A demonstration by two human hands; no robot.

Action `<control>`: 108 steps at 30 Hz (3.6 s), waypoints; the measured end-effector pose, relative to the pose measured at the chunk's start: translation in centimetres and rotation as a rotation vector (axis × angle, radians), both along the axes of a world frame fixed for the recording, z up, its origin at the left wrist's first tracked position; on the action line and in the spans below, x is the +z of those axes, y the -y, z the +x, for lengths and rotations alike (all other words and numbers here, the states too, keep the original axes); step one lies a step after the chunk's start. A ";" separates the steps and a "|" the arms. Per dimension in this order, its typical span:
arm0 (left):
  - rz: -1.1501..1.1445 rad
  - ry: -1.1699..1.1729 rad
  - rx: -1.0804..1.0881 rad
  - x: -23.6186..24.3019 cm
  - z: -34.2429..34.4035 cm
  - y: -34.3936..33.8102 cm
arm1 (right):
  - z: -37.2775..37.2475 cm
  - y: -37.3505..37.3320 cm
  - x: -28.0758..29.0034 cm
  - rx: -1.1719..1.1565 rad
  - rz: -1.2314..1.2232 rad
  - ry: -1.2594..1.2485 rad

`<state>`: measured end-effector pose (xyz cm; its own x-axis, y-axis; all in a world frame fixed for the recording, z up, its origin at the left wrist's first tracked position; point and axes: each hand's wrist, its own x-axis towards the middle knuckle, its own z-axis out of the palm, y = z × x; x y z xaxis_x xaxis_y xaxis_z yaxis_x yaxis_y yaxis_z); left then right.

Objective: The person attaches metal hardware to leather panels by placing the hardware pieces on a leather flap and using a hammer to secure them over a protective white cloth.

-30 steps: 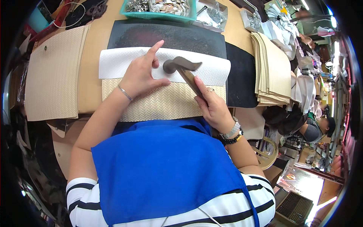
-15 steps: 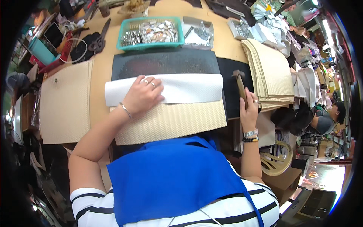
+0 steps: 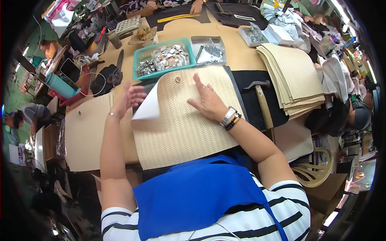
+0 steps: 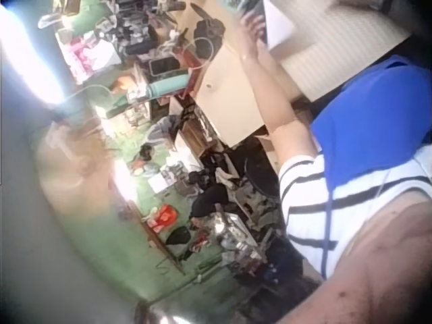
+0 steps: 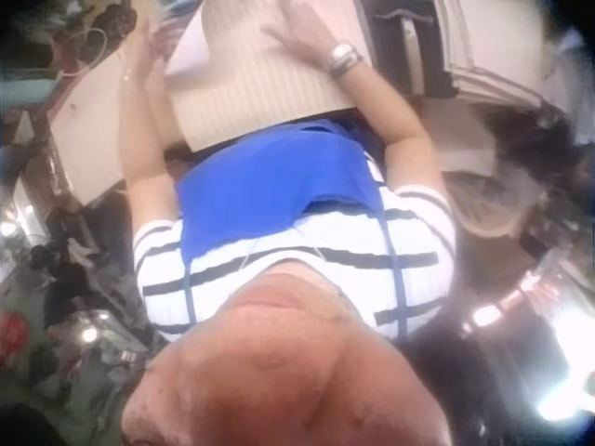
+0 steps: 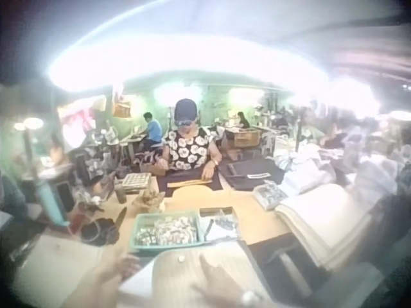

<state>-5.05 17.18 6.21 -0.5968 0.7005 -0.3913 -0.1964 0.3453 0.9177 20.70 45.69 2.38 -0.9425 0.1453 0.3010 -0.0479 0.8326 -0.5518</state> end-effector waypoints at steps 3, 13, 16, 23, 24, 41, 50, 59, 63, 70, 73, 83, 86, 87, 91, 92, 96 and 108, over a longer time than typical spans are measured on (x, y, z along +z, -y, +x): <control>0.254 0.298 0.035 -1.9 0.8 5.2 | -0.9 -0.2 -0.3 -0.044 -0.161 -0.022; 0.176 -0.183 0.389 -4.4 13.0 6.0 | 3.3 -3.5 1.8 -0.086 -0.139 -0.050; 0.244 -0.277 0.325 -3.5 11.9 6.4 | 5.1 -4.9 1.8 -0.238 -0.194 -0.018; -0.127 -0.649 0.497 6.1 1.1 22.0 | 6.7 -5.6 -1.2 -0.334 0.054 -0.010; -0.114 -0.771 0.477 7.5 -1.1 27.8 | 6.3 -5.3 -0.8 -0.306 0.051 -0.029; -1.271 -0.669 0.483 -4.3 -0.3 35.5 | 6.2 -5.7 -1.2 -0.299 0.145 -0.056; -1.202 -0.858 0.406 -3.4 -1.8 40.7 | 6.4 -5.8 -0.7 -0.322 0.122 -0.097; -0.172 -0.818 0.545 -4.4 6.0 20.0 | 16.5 -24.8 2.6 -1.208 0.533 0.358; 0.016 -0.889 0.282 -2.4 13.8 10.2 | 17.6 -23.9 2.6 -1.113 0.576 0.360; 0.359 -0.327 -0.043 -2.1 20.8 1.0 | 16.6 -16.5 7.8 -0.804 0.446 0.232; 0.356 0.001 -0.067 -2.5 21.2 -0.2 | 12.9 -5.9 9.4 -0.401 0.126 0.325; 0.384 0.048 0.051 -4.3 18.8 0.6 | 10.3 4.1 2.4 0.185 -0.039 0.184; 0.348 -0.015 0.100 -4.3 17.7 2.3 | 10.0 2.5 1.8 0.120 0.028 0.173; 0.319 -0.015 0.137 -3.8 17.2 3.3 | 10.0 1.9 1.6 0.070 0.056 0.167; 0.245 -0.065 0.286 -3.2 15.4 7.4 | 9.5 0.5 1.3 -0.061 0.121 0.159; 0.183 -0.215 0.233 -2.9 14.6 8.5 | 9.4 0.5 1.1 -0.075 0.129 0.163; -0.293 -0.943 0.229 1.3 11.8 5.9 | 9.4 0.7 1.0 -0.102 0.148 0.157; -0.575 -1.405 0.155 1.0 -4.2 -7.1 | 9.6 0.6 1.1 -0.108 0.082 0.108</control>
